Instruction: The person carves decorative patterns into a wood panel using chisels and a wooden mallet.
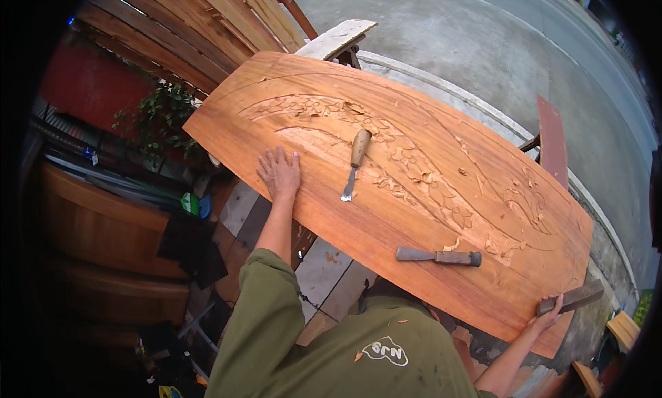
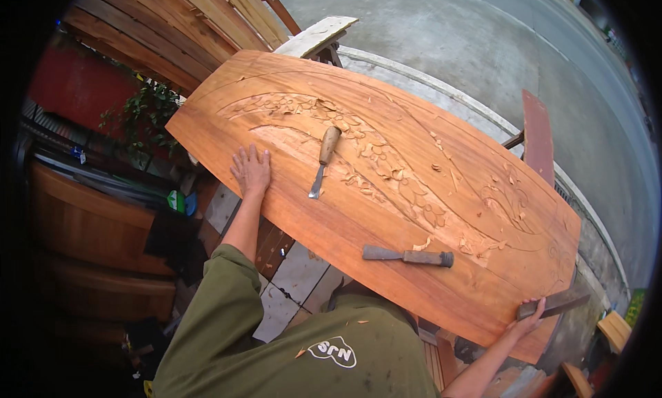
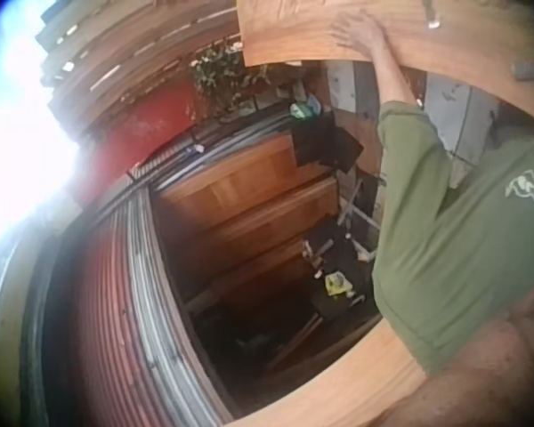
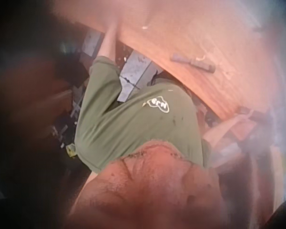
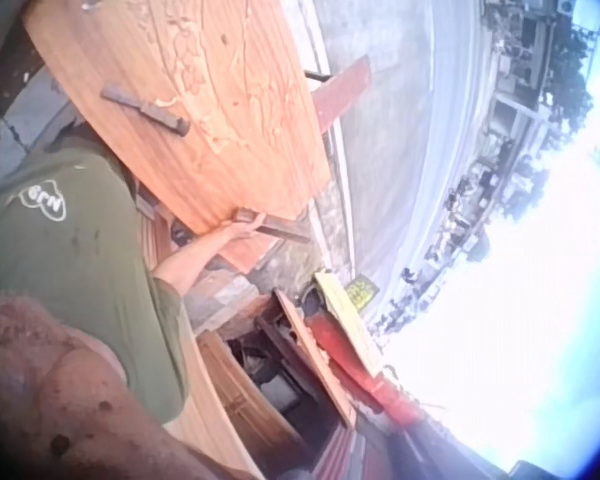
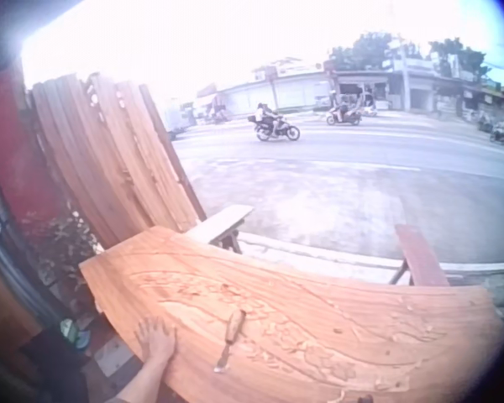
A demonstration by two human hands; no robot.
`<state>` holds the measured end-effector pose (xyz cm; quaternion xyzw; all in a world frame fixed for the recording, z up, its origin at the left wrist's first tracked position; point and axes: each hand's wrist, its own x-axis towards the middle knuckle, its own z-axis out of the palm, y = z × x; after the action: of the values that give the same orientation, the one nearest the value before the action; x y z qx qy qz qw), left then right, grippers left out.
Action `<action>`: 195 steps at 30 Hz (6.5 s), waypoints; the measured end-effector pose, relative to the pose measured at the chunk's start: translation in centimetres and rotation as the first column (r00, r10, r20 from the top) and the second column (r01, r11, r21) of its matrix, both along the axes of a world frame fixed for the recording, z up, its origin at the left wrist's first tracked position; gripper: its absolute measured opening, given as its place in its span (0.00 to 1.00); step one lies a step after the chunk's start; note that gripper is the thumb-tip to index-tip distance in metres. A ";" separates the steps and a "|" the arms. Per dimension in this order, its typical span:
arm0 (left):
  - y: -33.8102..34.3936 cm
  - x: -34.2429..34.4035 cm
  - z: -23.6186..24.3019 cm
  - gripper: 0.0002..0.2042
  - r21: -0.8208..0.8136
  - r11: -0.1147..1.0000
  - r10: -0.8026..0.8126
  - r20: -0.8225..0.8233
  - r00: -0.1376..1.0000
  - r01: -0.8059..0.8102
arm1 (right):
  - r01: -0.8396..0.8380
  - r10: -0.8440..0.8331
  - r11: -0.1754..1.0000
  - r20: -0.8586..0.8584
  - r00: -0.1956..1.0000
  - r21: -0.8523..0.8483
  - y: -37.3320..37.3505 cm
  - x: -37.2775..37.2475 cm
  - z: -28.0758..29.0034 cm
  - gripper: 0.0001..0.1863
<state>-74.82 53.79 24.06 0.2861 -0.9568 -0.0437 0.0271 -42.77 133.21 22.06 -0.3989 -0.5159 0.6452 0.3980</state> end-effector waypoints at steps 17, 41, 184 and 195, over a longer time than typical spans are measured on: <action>0.1 0.4 0.1 0.39 0.018 1.000 0.000 -0.061 0.998 0.001 | -0.034 0.035 0.999 -0.030 0.999 0.030 0.0 -0.2 0.1 0.19; 0.2 0.1 0.1 0.39 -0.040 0.999 -0.008 0.005 1.000 0.008 | 0.026 -0.026 0.999 -0.002 1.000 0.027 -1.3 -0.5 1.2 0.19; 0.1 0.1 -0.5 0.38 -0.049 0.999 -0.009 -0.016 1.000 0.008 | 0.008 -0.008 0.998 -0.010 1.000 0.061 -0.2 -0.2 0.0 0.21; -0.5 0.0 -0.8 0.39 -0.045 0.999 -0.018 -0.004 1.000 0.018 | 0.017 -0.017 0.999 0.004 1.000 0.037 -1.5 -0.5 1.2 0.21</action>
<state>-74.85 53.27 23.26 0.2767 -0.9600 -0.0230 0.0353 -43.28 131.74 23.24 -0.3973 -0.5253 0.6312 0.4097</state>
